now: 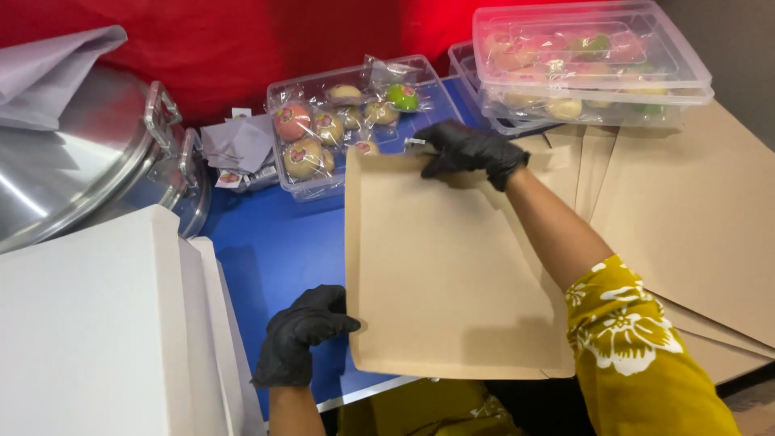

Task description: Assembling a cardboard pastry box by folding the edges and securing the corners with a hand stapler.

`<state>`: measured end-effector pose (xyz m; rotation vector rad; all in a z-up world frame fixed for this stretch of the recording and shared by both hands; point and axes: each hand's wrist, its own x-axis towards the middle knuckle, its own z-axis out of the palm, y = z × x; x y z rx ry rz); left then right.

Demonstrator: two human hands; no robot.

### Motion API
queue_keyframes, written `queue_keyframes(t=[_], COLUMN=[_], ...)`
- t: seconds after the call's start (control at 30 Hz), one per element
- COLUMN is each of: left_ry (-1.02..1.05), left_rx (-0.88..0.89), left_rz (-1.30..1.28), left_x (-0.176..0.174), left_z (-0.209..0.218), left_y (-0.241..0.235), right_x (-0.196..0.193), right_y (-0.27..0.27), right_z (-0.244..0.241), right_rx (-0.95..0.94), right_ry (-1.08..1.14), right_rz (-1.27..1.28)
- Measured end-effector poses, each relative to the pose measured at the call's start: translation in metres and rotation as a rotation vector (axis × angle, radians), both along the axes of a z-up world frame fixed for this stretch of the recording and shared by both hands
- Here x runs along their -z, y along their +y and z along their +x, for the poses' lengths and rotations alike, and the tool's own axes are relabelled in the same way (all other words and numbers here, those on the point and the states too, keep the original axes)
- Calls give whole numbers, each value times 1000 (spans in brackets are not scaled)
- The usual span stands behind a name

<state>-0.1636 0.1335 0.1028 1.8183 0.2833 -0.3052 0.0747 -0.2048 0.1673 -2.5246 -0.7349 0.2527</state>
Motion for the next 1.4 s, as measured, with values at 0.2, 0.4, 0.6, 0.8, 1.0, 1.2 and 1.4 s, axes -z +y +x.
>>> queue_keyframes(t=[0.2, 0.4, 0.6, 0.8, 1.0, 1.2, 1.4], left_ry=[-328, -407, -215, -205, -207, -479, -372], left_rx=[133, -15, -151, -74, -176, 31, -61], left_rz=[176, -120, -397, -525, -496, -458, -491], left_x=[38, 178, 99, 73, 95, 97, 78], left_z=[41, 170, 122, 114, 123, 118, 114], left_y=[1, -25, -30, -19, -22, -24, -41], right_x=[131, 123, 118, 122, 134, 118, 139], right_y=[20, 42, 52, 54, 48, 61, 52], right_z=[-26, -61, -77, -70, -60, -69, -64], right_rx=[-11, 124, 145, 119, 101, 70, 22], right_ry=[200, 170, 123, 76, 130, 108, 61], right_rz=[74, 90, 270, 321, 390, 296, 248])
